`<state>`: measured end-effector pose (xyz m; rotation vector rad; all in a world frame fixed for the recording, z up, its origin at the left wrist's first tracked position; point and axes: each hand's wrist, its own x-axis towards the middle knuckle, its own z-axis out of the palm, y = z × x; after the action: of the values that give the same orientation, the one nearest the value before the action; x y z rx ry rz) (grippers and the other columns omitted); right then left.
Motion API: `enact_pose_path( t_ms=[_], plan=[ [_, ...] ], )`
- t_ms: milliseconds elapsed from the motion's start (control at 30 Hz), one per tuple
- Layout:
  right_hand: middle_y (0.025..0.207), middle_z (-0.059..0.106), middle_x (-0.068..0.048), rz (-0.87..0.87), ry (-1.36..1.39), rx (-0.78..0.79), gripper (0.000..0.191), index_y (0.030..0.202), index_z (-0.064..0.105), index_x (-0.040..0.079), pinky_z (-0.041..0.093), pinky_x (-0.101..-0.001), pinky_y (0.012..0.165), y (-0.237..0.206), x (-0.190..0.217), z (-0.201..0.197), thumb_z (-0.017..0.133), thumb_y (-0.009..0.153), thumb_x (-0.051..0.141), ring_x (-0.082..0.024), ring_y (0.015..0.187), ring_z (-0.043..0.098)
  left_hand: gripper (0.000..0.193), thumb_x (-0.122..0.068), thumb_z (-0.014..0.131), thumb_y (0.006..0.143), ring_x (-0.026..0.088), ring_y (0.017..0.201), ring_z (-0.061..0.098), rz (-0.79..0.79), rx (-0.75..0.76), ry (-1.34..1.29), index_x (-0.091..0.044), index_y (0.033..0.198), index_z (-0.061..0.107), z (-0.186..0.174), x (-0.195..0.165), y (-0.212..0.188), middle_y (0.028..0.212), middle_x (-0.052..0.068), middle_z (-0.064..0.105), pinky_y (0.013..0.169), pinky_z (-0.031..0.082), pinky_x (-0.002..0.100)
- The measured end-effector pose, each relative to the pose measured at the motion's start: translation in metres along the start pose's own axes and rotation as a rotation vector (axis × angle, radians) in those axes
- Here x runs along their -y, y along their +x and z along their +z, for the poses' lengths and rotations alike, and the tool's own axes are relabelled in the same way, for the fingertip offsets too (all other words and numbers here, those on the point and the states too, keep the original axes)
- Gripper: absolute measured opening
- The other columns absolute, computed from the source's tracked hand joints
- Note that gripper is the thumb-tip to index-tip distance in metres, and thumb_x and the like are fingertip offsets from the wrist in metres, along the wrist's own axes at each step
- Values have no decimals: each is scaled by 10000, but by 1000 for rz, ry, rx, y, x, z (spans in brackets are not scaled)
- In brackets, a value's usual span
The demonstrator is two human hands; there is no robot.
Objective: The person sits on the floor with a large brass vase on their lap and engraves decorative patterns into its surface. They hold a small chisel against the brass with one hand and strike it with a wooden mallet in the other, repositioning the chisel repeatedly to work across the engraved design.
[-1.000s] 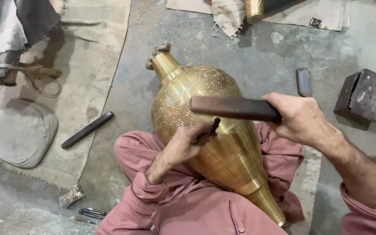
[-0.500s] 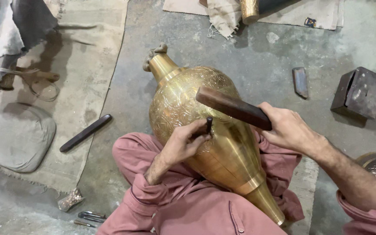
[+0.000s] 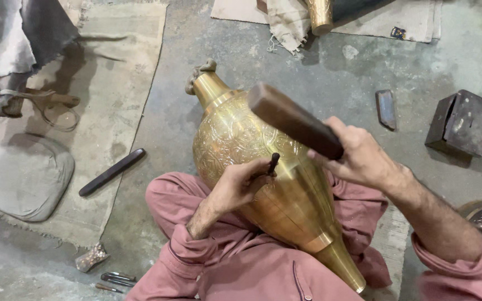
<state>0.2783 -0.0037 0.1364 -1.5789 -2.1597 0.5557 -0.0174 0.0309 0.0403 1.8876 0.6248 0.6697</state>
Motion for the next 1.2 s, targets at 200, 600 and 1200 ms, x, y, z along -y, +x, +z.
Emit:
enact_pose_path(
  t_ms=[200, 600, 1200],
  plan=[
    [848, 713, -119, 117, -18, -26, 418, 1140, 629, 92, 534, -438, 674, -11, -6, 10, 841, 789, 173, -319, 774, 709, 424, 45, 673, 945, 232, 1030, 775, 0, 67, -74, -49, 1349, 587, -4, -4, 6, 1103, 111, 766, 895, 626, 352],
    [787, 676, -81, 164, 52, -216, 379, 1141, 651, 43, 548, -360, 632, -59, -45, 40, 810, 816, 157, -182, 698, 678, 387, 65, 673, 976, 216, 1043, 759, 58, -121, -198, -11, 1350, 607, -2, 18, 0, 1131, 128, 765, 945, 633, 342],
    [906, 694, -61, 368, 629, -316, 224, 1063, 654, 18, 585, -306, 708, -87, -52, 95, 773, 882, 77, -148, 791, 686, 392, -8, 711, 953, 163, 1023, 777, -143, -183, -135, -24, 1326, 593, -15, -5, 0, 1127, 96, 786, 885, 651, 313]
  ],
)
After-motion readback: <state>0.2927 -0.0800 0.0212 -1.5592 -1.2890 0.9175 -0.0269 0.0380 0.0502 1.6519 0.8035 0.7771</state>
